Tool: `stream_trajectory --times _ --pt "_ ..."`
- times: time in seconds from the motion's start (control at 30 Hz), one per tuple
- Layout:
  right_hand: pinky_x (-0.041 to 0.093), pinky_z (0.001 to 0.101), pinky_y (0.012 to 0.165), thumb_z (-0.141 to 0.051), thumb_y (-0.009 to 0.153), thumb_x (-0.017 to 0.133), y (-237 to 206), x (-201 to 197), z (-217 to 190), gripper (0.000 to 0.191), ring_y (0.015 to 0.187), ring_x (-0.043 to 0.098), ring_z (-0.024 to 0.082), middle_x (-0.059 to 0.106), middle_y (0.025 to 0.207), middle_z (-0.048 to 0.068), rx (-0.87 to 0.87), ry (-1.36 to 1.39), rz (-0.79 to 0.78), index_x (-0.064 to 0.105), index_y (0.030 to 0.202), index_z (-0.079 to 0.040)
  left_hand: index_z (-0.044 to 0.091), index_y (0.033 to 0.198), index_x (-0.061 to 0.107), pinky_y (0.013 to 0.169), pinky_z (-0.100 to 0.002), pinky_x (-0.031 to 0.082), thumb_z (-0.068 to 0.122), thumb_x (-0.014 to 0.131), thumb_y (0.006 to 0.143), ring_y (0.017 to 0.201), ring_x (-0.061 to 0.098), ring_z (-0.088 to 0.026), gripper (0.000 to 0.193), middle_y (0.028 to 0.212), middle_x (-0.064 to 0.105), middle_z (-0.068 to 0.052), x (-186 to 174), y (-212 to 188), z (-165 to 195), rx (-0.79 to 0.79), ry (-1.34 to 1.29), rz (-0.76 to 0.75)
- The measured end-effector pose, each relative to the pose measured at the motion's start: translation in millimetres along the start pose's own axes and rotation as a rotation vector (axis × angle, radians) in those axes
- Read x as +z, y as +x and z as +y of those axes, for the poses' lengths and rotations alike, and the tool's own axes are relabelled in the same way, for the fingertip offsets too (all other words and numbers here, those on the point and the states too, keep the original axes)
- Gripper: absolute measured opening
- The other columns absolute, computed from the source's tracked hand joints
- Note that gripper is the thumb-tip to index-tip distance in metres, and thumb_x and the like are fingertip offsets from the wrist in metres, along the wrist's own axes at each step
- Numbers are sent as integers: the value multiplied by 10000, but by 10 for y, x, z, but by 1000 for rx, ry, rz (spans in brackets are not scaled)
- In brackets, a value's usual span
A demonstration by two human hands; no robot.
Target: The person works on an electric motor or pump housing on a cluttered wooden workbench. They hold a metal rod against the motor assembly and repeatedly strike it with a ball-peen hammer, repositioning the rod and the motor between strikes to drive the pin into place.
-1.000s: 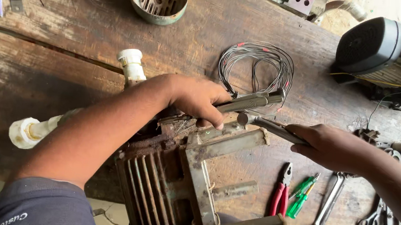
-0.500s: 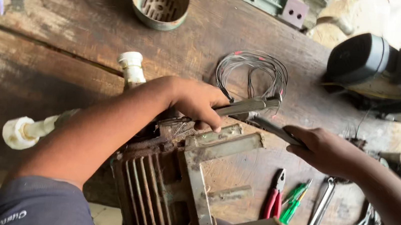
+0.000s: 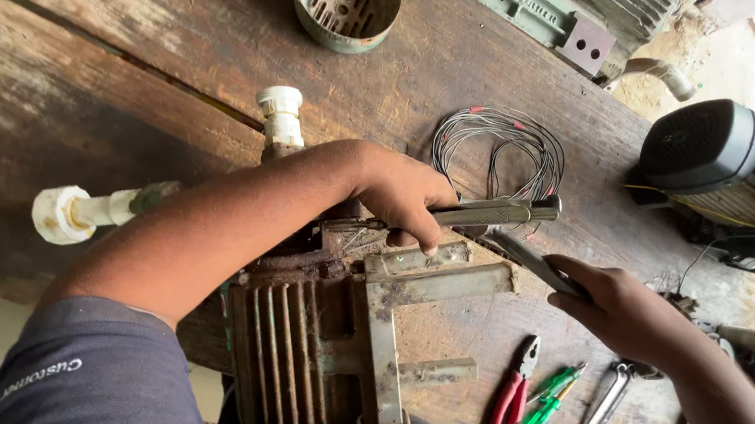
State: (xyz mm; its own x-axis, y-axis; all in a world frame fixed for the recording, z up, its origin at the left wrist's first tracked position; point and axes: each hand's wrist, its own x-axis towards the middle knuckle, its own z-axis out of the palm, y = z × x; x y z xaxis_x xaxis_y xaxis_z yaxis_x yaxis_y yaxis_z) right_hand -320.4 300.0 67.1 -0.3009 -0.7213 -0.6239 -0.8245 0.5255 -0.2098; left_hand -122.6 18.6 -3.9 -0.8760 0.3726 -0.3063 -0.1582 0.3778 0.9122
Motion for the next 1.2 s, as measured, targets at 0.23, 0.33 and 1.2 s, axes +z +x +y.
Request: stream_trajectory --times 0.23,0.33,1.2 --pt "506 394 548 -322 905 687 -69 -23 -148 530 511 599 202 649 614 117 -45 28 55 592 1400 -158 41 886 730 587 -324 525 304 743 799 634 696 -134 278 705 732 -36 -21 -15 -27 60 -83 -25" --pt "499 419 517 -298 910 670 -69 -13 -136 501 524 568 228 623 602 143 -60 116 47 599 1378 -136 45 886 720 537 -358 526 320 739 791 600 692 -153 292 695 717 -51 1 -25 2 -33 -41 -59" --pt "532 391 621 -283 896 686 -114 -6 -7 558 633 678 213 746 757 136 -79 -28 99 572 1424 -143 76 959 717 575 -322 517 318 703 830 653 688 -128 275 768 734 -12 10 -87 64 -1 -34 -44"
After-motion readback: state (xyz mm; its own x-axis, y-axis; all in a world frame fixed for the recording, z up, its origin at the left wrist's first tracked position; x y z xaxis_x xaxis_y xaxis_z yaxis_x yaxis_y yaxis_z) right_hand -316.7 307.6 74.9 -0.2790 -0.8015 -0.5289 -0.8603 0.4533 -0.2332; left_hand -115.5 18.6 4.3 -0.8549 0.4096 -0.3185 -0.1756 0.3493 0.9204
